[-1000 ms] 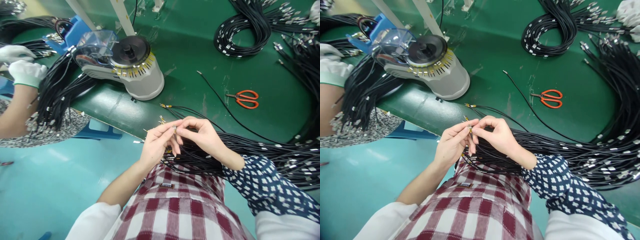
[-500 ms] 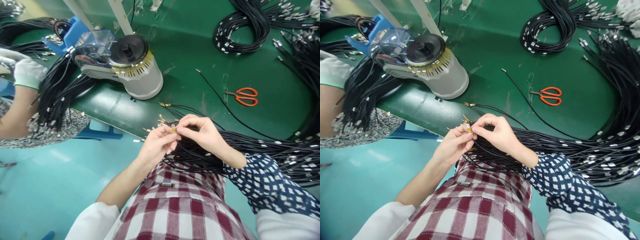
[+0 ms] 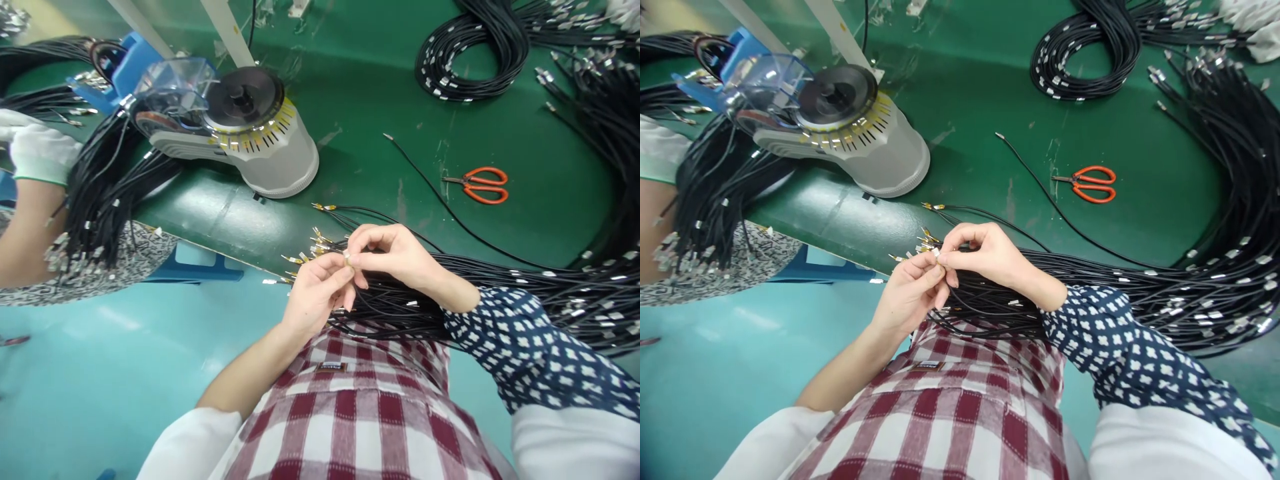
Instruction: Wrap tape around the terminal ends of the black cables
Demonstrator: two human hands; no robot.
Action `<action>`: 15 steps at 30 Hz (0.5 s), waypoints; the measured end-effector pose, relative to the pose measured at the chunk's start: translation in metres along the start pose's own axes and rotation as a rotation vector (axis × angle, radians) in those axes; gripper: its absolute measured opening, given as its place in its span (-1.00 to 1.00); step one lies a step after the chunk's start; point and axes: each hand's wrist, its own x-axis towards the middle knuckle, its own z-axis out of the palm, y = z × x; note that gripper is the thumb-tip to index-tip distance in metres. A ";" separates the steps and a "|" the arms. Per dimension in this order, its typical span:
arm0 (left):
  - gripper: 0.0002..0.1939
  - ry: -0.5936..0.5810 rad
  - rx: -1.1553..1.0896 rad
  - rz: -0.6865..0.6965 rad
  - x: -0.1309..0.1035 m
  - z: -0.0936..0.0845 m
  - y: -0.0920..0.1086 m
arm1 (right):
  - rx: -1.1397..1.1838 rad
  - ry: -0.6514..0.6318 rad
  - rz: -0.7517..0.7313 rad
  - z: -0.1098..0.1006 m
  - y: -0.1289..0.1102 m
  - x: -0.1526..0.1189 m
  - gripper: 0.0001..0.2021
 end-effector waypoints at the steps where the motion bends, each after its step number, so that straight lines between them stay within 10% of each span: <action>1: -0.75 0.005 0.003 0.006 0.000 0.001 0.000 | -0.026 0.009 -0.035 0.000 0.000 0.000 -0.81; 9: -0.72 0.075 0.063 0.076 0.004 0.002 0.002 | -0.225 0.195 -0.201 0.014 0.002 -0.011 -0.89; 15: -0.72 0.065 0.040 0.075 0.004 0.002 0.003 | -0.099 0.088 -0.072 0.005 -0.001 -0.007 -0.81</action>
